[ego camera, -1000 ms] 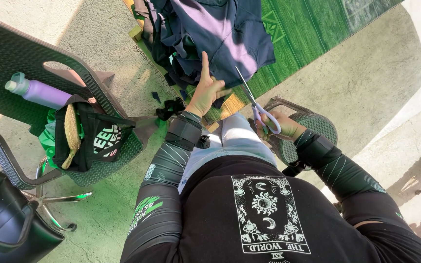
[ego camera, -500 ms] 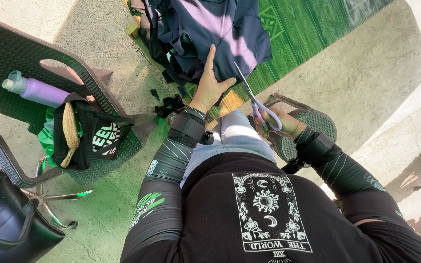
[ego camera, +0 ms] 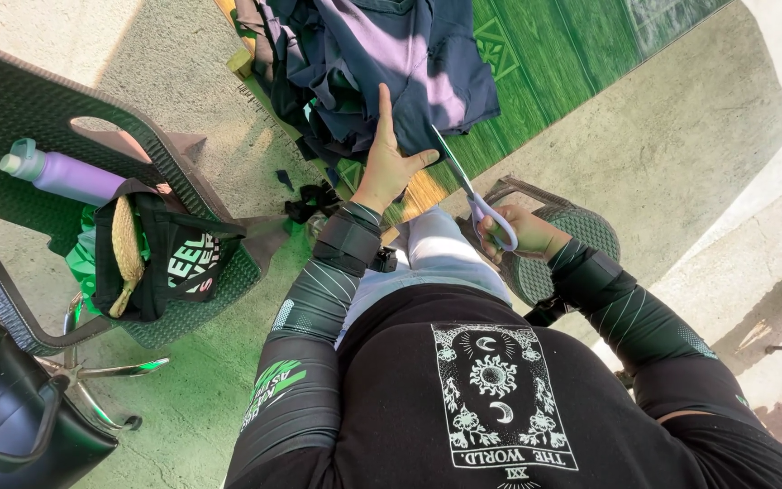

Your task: The person cuts pieces of dark blue fabric using handheld scissors, holding the fabric with one hand and cutting with the other, rotating and shifting the fabric as needed.

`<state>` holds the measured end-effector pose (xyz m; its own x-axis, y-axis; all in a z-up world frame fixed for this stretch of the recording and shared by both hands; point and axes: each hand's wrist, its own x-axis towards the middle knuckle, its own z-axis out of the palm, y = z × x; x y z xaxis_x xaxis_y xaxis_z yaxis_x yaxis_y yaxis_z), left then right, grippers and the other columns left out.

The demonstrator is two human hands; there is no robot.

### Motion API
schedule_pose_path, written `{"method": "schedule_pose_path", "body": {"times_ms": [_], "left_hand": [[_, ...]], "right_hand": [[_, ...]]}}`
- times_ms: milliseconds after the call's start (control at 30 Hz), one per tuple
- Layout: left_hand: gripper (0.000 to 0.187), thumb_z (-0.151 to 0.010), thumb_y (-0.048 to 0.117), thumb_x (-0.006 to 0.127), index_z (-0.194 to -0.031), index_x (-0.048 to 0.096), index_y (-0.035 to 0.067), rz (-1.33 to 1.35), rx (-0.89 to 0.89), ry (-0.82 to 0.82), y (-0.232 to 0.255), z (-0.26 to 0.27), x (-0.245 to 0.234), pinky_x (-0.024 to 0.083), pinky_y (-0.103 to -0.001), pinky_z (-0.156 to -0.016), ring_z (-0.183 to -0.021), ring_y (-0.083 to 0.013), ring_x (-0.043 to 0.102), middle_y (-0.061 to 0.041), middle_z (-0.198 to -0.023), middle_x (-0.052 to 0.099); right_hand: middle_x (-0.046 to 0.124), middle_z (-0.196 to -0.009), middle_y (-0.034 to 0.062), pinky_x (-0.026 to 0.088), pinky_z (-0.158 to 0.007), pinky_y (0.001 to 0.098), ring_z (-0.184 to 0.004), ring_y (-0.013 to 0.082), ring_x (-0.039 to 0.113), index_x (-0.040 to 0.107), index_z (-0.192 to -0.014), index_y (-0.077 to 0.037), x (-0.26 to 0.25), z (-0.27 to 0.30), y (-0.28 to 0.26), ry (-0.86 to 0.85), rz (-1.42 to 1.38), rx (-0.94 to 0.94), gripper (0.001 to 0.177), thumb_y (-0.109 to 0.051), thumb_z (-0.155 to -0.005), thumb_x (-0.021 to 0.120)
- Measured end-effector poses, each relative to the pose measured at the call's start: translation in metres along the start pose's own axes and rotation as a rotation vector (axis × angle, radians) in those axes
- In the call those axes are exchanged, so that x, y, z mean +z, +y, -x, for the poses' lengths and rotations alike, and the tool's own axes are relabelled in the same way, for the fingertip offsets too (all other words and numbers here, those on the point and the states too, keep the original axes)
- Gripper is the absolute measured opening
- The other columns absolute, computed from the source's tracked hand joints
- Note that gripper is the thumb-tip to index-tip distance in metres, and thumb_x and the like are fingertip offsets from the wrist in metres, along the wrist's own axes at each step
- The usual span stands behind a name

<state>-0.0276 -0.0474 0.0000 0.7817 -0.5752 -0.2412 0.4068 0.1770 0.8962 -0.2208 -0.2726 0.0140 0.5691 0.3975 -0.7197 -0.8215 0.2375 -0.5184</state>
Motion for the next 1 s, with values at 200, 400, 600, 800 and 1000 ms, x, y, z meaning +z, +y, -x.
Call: {"method": "schedule_pose_path", "body": {"times_ms": [200, 400, 600, 800, 1000], "left_hand": [[0.136, -0.082, -0.019, 0.081, -0.164, -0.015, 0.031, 0.024, 0.013, -0.017, 0.001, 0.003, -0.002, 0.045, -0.033, -0.118, -0.141, -0.018, 0.046, -0.011, -0.166, 0.032], [0.143, -0.08, -0.019, 0.083, -0.163, -0.022, 0.03, 0.042, 0.03, 0.001, 0.005, 0.004, -0.002, 0.041, -0.034, -0.122, -0.148, -0.0196, 0.039, -0.01, -0.17, 0.021], [0.145, -0.077, -0.02, 0.085, -0.163, -0.021, 0.029, 0.02, 0.083, 0.011, 0.004, 0.005, -0.002, 0.037, -0.035, -0.125, -0.154, -0.0199, 0.029, -0.009, -0.176, 0.002], [0.141, -0.079, -0.014, 0.084, -0.16, -0.023, 0.031, 0.107, 0.054, 0.106, 0.02, 0.003, -0.004, 0.046, -0.039, -0.116, -0.137, -0.0226, 0.045, -0.014, -0.159, 0.025], [0.086, -0.094, -0.002, 0.076, -0.158, 0.019, 0.011, 0.419, -0.042, 0.368, -0.038, -0.026, -0.041, 0.053, -0.037, -0.105, -0.113, -0.0204, 0.061, -0.014, -0.124, 0.059]], "right_hand": [[0.063, -0.084, 0.0033, 0.055, -0.064, 0.0309, -0.075, 0.0152, 0.065, 0.059, -0.097, -0.009, 0.016, -0.007, -0.037, -0.2, -0.204, -0.052, 0.05, -0.058, -0.093, 0.063], [0.063, -0.085, 0.0039, 0.055, -0.069, 0.0307, -0.077, 0.0167, 0.066, 0.059, -0.1, -0.009, 0.018, -0.021, -0.051, -0.152, -0.159, -0.065, 0.055, -0.063, -0.094, 0.061], [0.065, -0.076, 0.0072, 0.053, -0.06, 0.0297, -0.067, 0.0179, 0.065, 0.062, -0.096, -0.006, 0.006, -0.026, -0.042, -0.106, -0.078, -0.081, 0.055, -0.061, -0.094, 0.064], [0.064, -0.072, 0.0063, 0.054, -0.054, 0.0293, -0.058, 0.0165, 0.062, 0.062, -0.09, -0.006, 0.006, -0.028, -0.038, 0.026, 0.03, 0.017, 0.047, -0.053, -0.094, 0.065], [0.064, -0.07, 0.0066, 0.055, -0.056, 0.0291, -0.058, 0.016, 0.062, 0.061, -0.09, -0.005, 0.01, -0.026, -0.042, 0.036, 0.098, 0.002, 0.044, -0.048, -0.1, 0.06]]}}
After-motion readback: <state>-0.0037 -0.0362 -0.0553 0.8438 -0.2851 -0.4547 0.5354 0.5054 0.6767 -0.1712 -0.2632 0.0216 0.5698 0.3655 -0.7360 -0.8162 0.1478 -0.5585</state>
